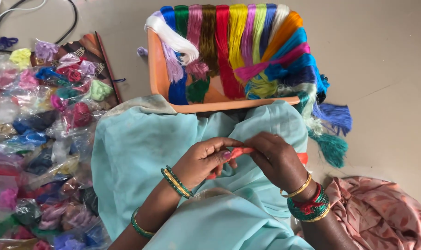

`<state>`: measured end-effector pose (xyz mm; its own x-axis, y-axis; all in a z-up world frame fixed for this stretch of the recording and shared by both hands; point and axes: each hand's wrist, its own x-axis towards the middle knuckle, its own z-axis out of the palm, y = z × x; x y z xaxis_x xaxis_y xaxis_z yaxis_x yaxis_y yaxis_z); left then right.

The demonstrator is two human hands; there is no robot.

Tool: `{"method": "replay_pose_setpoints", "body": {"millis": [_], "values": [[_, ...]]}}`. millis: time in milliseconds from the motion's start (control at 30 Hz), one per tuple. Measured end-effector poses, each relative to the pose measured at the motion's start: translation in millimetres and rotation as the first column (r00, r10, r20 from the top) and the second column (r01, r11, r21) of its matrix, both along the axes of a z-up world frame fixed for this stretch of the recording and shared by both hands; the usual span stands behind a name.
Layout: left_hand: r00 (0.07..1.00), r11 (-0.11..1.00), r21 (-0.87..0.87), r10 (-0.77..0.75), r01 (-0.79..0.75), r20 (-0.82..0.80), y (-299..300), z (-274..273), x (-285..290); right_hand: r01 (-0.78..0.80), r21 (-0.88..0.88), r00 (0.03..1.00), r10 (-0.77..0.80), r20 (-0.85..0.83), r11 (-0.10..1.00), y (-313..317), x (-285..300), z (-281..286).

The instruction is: The person handles bunches of colorful yarn by hand, removing them from plastic bags and smoothing them out.

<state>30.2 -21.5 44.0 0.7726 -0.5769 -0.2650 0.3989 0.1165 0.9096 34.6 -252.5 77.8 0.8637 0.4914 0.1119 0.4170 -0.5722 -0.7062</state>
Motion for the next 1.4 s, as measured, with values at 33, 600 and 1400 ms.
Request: {"method": "replay_pose_setpoints", "body": {"millis": [33,600,1400], "values": [[0.999,0.999,0.04,0.035,-0.036,0.019,-4.3,-1.4,-1.6,0.025,-0.037,0.983,-0.018,0.181,0.999,5.0,-0.8,7.3],[0.656,0.844,0.245,0.157,-0.478,0.738,-38.9,16.9,-21.2,0.405,0.369,0.914,-0.376,-0.15,0.837,19.5,-36.1,-17.7],[0.735,0.836,0.189,0.316,-0.514,0.6,-51.4,13.2,-23.5,0.264,0.083,0.942,-0.276,0.192,0.961,6.4,-30.6,-8.2]]}}
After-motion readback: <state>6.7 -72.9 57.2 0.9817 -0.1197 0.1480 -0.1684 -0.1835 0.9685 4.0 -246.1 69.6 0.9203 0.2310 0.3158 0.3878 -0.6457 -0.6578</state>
